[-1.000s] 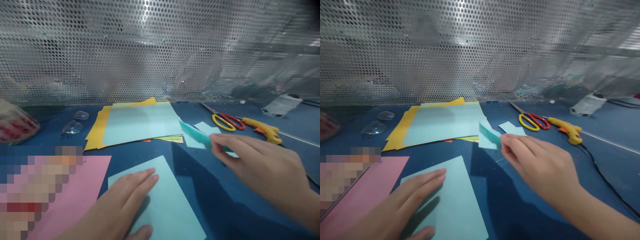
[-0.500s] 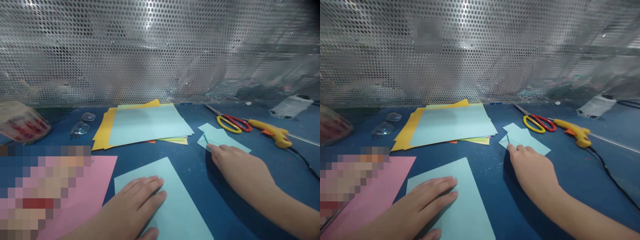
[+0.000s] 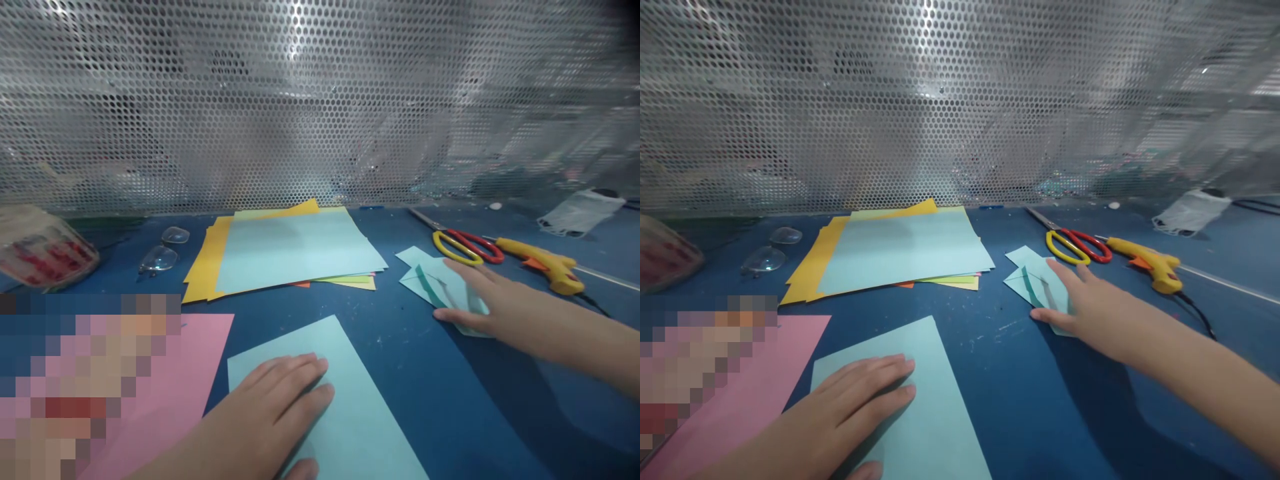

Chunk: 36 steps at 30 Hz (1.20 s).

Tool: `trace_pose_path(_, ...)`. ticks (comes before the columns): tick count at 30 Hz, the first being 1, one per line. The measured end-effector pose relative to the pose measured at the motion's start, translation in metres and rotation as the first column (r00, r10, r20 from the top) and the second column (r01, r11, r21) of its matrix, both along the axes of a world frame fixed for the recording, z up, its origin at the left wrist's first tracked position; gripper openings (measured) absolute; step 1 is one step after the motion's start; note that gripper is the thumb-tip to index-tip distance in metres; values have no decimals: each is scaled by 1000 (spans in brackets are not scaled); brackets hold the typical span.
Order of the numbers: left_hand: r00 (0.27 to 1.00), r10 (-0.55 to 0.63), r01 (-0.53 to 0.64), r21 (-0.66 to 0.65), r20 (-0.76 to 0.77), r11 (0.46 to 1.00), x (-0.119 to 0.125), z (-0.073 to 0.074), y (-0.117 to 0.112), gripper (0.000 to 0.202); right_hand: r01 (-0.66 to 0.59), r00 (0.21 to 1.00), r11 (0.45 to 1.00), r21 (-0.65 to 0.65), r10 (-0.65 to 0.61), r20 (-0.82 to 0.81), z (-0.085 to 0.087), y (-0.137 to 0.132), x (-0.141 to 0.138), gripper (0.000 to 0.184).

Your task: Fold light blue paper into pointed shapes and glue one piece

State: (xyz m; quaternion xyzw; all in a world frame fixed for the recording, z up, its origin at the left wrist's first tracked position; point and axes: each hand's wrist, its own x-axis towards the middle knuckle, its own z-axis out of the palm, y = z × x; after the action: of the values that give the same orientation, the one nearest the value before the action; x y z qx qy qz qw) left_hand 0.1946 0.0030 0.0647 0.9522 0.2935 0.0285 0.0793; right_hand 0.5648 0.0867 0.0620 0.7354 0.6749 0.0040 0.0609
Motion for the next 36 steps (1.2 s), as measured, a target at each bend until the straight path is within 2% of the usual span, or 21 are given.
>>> trace_pose_path(2,1000,3,-3,-2,-2,1000,1,0,0,56,0,998,992,-127,-7,-60,3,6,11,85)
trace_pose_path(4,1000,-4,4,-5,2,1000,1,0,1,56,-12,995,984,-175,-4,-95,4,11,19,86)
trace_pose_path(8,999,14,-14,-22,32,1000,0,1,1,55,-47,991,987,-151,27,-128,6,15,27,84)
trace_pose_path(16,998,9,-6,-62,56,998,0,1,2,54,-85,990,991,-100,73,-123,6,6,30,48)
trace_pose_path(18,998,18,-15,-62,58,998,1,1,3,55,-74,990,992,-107,61,-126,7,3,29,54)
trace_pose_path(22,997,23,-19,-59,68,998,0,1,2,53,-35,993,991,-129,19,-119,10,2,25,84)
trace_pose_path(24,998,16,-11,-65,68,998,-1,1,1,51,-40,994,990,-132,26,-111,13,3,23,83)
trace_pose_path(27,998,16,-13,-65,54,998,-2,1,-1,52,-70,994,991,-117,59,-94,14,7,24,65)
trace_pose_path(31,999,15,-12,-66,49,998,-2,2,1,50,-111,993,991,-69,108,-49,-2,17,42,31)
trace_pose_path(34,998,-19,26,-109,62,994,-3,1,7,64,-89,996,996,11,89,-29,-21,24,61,25)
trace_pose_path(36,994,-84,93,-142,68,985,-4,-2,11,72,-77,996,983,164,84,-35,-30,26,71,26)
